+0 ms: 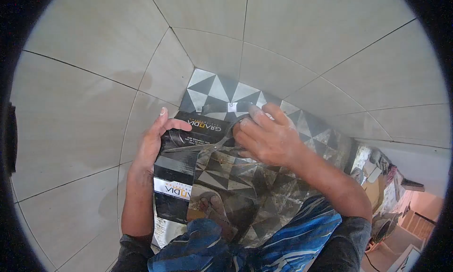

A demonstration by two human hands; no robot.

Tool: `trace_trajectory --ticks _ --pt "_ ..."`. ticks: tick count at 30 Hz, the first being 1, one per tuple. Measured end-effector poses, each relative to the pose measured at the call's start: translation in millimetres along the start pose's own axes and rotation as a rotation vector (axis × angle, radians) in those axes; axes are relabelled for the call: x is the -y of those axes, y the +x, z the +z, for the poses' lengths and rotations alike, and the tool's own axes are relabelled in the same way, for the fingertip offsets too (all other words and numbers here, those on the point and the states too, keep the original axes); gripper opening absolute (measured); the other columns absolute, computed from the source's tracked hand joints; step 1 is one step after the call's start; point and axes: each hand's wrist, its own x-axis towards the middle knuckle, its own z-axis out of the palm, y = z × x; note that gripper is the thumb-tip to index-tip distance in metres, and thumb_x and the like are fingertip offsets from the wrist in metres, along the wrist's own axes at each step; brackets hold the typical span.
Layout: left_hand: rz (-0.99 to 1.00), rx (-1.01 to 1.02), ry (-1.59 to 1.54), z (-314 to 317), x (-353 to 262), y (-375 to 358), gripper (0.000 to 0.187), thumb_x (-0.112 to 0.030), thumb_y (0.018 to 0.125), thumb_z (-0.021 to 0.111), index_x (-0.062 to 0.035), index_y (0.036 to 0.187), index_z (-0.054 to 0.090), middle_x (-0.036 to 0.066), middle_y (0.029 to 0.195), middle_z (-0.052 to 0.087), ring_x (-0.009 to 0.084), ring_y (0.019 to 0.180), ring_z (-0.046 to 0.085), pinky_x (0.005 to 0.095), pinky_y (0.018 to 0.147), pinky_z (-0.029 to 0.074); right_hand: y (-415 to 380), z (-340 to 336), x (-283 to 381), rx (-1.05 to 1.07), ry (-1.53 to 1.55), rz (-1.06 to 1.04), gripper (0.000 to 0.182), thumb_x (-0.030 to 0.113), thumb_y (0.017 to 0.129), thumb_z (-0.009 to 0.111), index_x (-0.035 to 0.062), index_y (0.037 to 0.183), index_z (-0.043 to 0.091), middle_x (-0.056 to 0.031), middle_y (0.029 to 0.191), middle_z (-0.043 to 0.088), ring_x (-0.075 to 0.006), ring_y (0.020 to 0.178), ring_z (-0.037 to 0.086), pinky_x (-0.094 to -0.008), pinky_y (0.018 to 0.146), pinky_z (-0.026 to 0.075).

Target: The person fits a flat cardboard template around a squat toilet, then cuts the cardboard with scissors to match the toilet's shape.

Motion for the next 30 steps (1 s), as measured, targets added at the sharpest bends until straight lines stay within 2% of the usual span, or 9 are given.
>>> trace_trajectory --ticks 4,6,16,22,25,26,28,29,30 --pt "0.001 -0.007 -0.01 -2.0 2.6 1.7 0.066 -0.055 0.102 0.041 0.0051 0.102 0.069 0.016 0.088 0.072 0.018 0.071 0.068 0.029 0.069 0.056 1.2 -3.8 2.0 0.01 0.044 0.048 0.049 0.036 0.053 0.074 0.0137 0.096 0.064 -0.0023 0.094 0.055 -0.0243 0.106 0.057 -0.0416 0.09 0.043" --pt "-0.006 0.017 -0.003 -2.6 1.6 1.6 0.067 -0.056 0.101 0.041 0.0048 0.101 0.069 0.016 0.089 0.072 0.0178 0.071 0.068 0.0288 0.069 0.056 0.6 -2.8 0.6 0.02 0.034 0.014 0.044 0.042 0.061 0.069 0.0109 0.092 0.065 -0.0026 0.089 0.054 -0.0246 0.1 0.057 -0.0438 0.087 0.041" --pt "-0.013 -0.002 -0.032 -0.1 2.1 2.0 0.067 -0.056 0.101 0.041 0.0053 0.102 0.069 0.016 0.088 0.071 0.0166 0.072 0.068 0.0287 0.067 0.056 -4.2 -4.6 -2.0 0.033 0.028 0.006 0.05 0.044 0.06 0.07 0.0103 0.098 0.064 -0.0032 0.094 0.056 -0.0254 0.103 0.057 -0.0448 0.089 0.041" --pt "0.127 -0.064 0.092 -12.7 2.2 2.4 0.067 -0.055 0.102 0.041 0.0059 0.103 0.068 0.015 0.086 0.071 0.0151 0.072 0.068 0.027 0.065 0.055 -22.4 -15.6 -8.3 0.113 -0.042 0.21 0.064 0.049 0.059 0.078 0.0082 0.106 0.063 -0.0073 0.104 0.059 -0.0296 0.113 0.054 -0.0512 0.104 0.037" --pt "0.134 0.001 0.003 -21.6 0.9 -1.7 0.055 -0.046 0.102 0.05 0.0054 0.103 0.068 0.012 0.087 0.071 0.0142 0.071 0.067 0.0274 0.066 0.054 -38.4 -22.7 -13.0 0.193 -0.008 0.454 0.071 0.043 0.056 0.084 0.0075 0.112 0.06 -0.0108 0.115 0.057 -0.0321 0.118 0.051 -0.0514 0.1 0.038" --pt "0.18 0.021 0.002 -25.4 1.9 -1.9 0.042 -0.036 0.099 0.057 0.0037 0.105 0.068 0.01 0.09 0.07 0.0128 0.075 0.066 0.0263 0.069 0.053 -45.9 -21.1 -12.4 0.19 -0.01 0.453 0.071 0.043 0.056 0.084 0.0075 0.112 0.06 -0.0108 0.115 0.057 -0.0321 0.118 0.051 -0.0514 0.1 0.038" --pt "0.232 0.042 0.004 -27.4 2.1 -3.8 0.031 -0.027 0.097 0.064 0.0021 0.108 0.068 0.008 0.093 0.07 0.0113 0.078 0.065 0.0251 0.072 0.053 -65.3 -7.6 -7.2 0.313 0.216 0.762 0.065 0.041 0.06 0.085 0.0059 0.108 0.06 -0.013 0.113 0.058 -0.0331 0.113 0.052 -0.0478 0.093 0.04" --pt "0.335 0.023 0.129 -27.9 1.3 -4.7 0.027 -0.017 0.092 0.067 0.001 0.113 0.065 0.007 0.098 0.068 0.0117 0.085 0.065 0.0247 0.076 0.053 -69.1 -1.7 -1.5 0.194 0.246 0.763 0.052 0.038 0.067 0.085 0.0046 0.098 0.06 -0.0147 0.097 0.062 -0.0334 0.094 0.057 -0.0426 0.079 0.043" --pt "0.436 0.001 0.255 -26.5 1.5 -6.5 0.032 -0.007 0.088 0.071 0.0 0.118 0.062 0.006 0.104 0.067 0.012 0.091 0.065 0.0243 0.08 0.053 -76.9 5.3 5.9 0.188 0.243 0.761 0.052 0.038 0.067 0.085 0.0046 0.098 0.06 -0.0147 0.097 0.062 -0.0334 0.094 0.057 -0.0426 0.079 0.043"
